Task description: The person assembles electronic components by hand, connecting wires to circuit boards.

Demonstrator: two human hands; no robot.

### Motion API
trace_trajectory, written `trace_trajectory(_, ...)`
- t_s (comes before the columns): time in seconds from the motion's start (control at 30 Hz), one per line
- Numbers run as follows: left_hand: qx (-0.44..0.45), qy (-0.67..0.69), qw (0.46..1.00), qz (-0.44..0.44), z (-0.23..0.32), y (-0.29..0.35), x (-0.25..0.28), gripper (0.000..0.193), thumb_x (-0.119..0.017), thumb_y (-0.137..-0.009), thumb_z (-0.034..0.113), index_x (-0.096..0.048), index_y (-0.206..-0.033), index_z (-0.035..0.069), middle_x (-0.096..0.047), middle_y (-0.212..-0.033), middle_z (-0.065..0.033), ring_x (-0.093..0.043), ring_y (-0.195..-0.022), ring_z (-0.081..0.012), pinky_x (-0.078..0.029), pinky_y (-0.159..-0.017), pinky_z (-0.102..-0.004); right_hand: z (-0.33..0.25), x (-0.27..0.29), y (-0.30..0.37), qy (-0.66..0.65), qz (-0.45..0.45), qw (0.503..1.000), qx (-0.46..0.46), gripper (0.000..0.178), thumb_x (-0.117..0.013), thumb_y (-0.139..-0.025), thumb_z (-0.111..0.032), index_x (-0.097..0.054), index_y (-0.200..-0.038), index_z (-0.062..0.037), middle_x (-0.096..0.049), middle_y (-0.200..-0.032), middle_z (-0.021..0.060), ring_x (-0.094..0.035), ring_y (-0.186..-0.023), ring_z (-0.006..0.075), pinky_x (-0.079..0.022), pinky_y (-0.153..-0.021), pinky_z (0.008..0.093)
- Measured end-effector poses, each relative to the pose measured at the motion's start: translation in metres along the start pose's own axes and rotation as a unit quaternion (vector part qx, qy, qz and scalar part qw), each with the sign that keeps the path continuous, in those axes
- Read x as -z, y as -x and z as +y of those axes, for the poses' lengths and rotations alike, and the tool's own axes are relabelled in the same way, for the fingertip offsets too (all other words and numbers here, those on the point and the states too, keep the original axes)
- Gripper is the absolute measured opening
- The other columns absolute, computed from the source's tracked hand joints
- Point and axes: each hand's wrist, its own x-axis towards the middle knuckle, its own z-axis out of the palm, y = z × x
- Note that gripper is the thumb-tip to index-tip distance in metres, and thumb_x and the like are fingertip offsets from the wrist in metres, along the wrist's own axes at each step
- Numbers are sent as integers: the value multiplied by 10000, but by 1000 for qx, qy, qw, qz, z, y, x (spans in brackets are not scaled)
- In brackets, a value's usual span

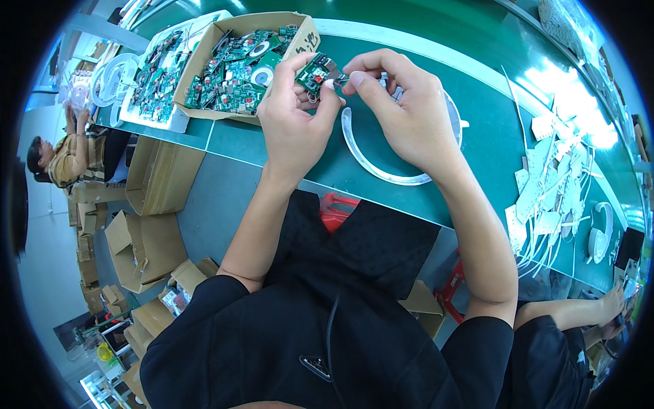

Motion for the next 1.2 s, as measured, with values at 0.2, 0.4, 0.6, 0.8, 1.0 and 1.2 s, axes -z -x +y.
trace_trajectory(0.2, -15, -12, 1000, 13, 2, 1, -6, 403, -726, -889, -43, -604, -1273, -44, -768, -938, -116, -751, -758, -130, -625, -641, -267, 3, 3, -1, 166, -46, 979, 113, 171, -698, -986, -197, -764, -1109, -100, -733, -959, 49, -659, -918, 214, -472, -820, 354)
trace_trajectory(0.4, -65, -57, 996, 12, -2, 1, -4, 452, -744, -864, -43, -625, -1298, -12, -762, -962, -113, -756, -765, -149, -636, -628, -283, 0, 2, -2, 143, -56, 981, 117, 130, -737, -954, -182, -773, -1033, -85, -711, -982, 59, -657, -943, 238, -493, -816, 368)
trace_trajectory(0.6, -92, -79, 993, -4, -5, 0, -3, 477, -765, -843, -36, -643, -1301, 19, -748, -1041, -110, -738, -759, -152, -627, -599, -277, -1, 2, -4, 187, -36, 966, 176, 112, -748, -936, -143, -766, -1001, -53, -706, -955, 79, -665, -932, 266, -518, -799, 370)
trace_trajectory(0.8, -116, -90, 989, 22, -10, 3, -6, 455, -771, -848, -13, -649, -1284, 24, -740, -1059, -95, -698, -707, -158, -603, -572, -275, -2, 1, -3, 121, -22, 983, 137, 134, -745, -954, -150, -762, -1021, -35, -724, -953, 73, -661, -832, 220, -507, -738, 330)
trace_trajectory(1.0, -101, -62, 993, 26, -14, 6, -6, 435, -762, -848, -26, -651, -1265, 24, -721, -1099, -94, -702, -750, -160, -596, -564, -273, -2, -1, 0, 74, -14, 994, 83, 153, -748, -956, -148, -765, -1044, -24, -724, -911, 62, -631, -737, 148, -490, -683, 277)
trace_trajectory(1.2, -128, -65, 989, 25, -12, 7, -8, 424, -769, -841, -37, -654, -1243, 33, -701, -1093, -101, -698, -771, -167, -585, -544, -275, -4, -4, 1, 148, 9, 983, 109, 107, -720, -906, -103, -748, -957, -13, -695, -861, 79, -628, -675, 165, -502, -640, 288)
